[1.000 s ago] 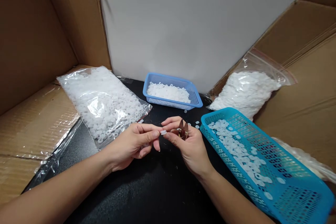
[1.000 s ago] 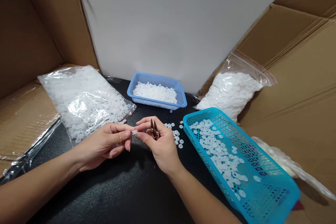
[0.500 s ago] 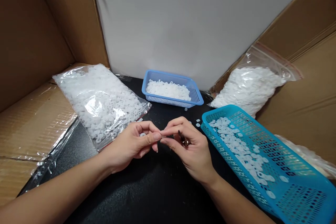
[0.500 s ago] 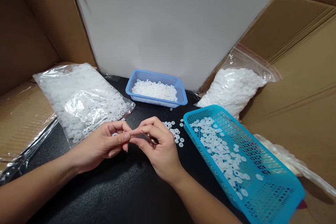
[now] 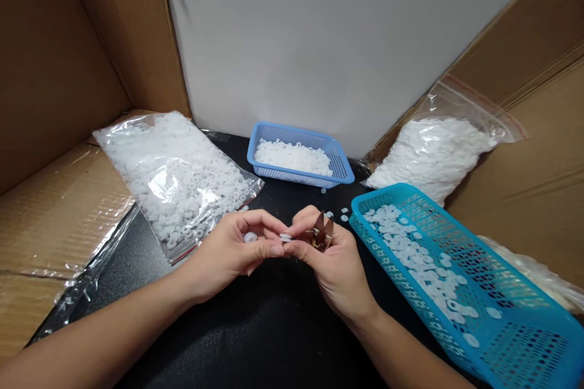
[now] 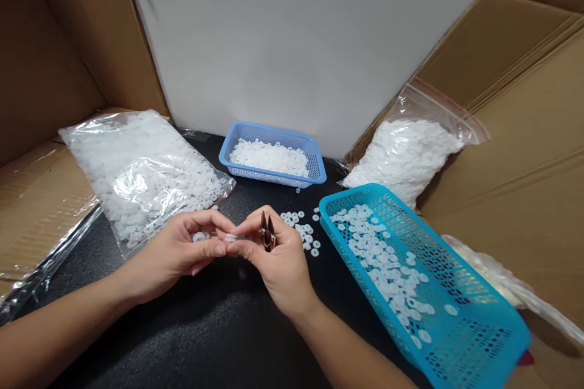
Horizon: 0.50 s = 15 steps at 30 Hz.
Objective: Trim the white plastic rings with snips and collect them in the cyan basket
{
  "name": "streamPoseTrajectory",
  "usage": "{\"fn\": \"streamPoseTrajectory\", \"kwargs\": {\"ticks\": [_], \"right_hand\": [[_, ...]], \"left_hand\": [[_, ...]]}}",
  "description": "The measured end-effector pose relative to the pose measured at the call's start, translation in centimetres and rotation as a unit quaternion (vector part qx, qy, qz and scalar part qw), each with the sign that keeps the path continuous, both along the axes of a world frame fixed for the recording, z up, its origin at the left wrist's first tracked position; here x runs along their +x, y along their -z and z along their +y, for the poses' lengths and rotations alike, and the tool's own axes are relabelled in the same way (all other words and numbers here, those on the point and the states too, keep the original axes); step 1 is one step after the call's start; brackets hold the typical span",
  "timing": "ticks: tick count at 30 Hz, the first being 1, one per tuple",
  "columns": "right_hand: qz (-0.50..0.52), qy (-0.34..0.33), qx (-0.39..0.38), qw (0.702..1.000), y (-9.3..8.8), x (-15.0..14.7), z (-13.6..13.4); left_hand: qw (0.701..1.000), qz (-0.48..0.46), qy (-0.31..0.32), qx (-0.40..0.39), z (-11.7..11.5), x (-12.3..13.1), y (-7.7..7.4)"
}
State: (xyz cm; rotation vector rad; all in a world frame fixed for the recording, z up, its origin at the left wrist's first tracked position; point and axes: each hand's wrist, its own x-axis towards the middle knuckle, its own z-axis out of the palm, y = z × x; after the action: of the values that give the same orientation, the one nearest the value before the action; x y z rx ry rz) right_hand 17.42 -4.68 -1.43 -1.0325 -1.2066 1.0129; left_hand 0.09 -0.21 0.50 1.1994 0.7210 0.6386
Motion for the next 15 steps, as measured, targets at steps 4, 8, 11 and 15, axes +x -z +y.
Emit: {"fn": "streamPoseTrajectory", "kwargs": {"ticks": [4, 8, 11, 15], "right_hand": [[-0.032, 0.009, 0.014, 0.999, -0.05, 0.00, -0.08], [-0.050, 0.000, 0.030, 0.998, -0.04, 0.22, -0.08], [-0.060, -0.010, 0.028, 0.998, -0.01, 0.42, 0.01], [-0.087, -0.024, 0.018, 0.996, -0.04, 0.53, 0.05]], "left_hand": [[0.997, 0.034, -0.035, 0.057, -0.03, -0.03, -0.01], [0.997, 0.018, -0.047, 0.055, 0.12, -0.09, 0.23], [0.999, -0.020, -0.029, -0.007, 0.22, -0.13, 0.36], [0.995, -0.042, 0.030, -0.084, 0.34, -0.15, 0.42]]}}
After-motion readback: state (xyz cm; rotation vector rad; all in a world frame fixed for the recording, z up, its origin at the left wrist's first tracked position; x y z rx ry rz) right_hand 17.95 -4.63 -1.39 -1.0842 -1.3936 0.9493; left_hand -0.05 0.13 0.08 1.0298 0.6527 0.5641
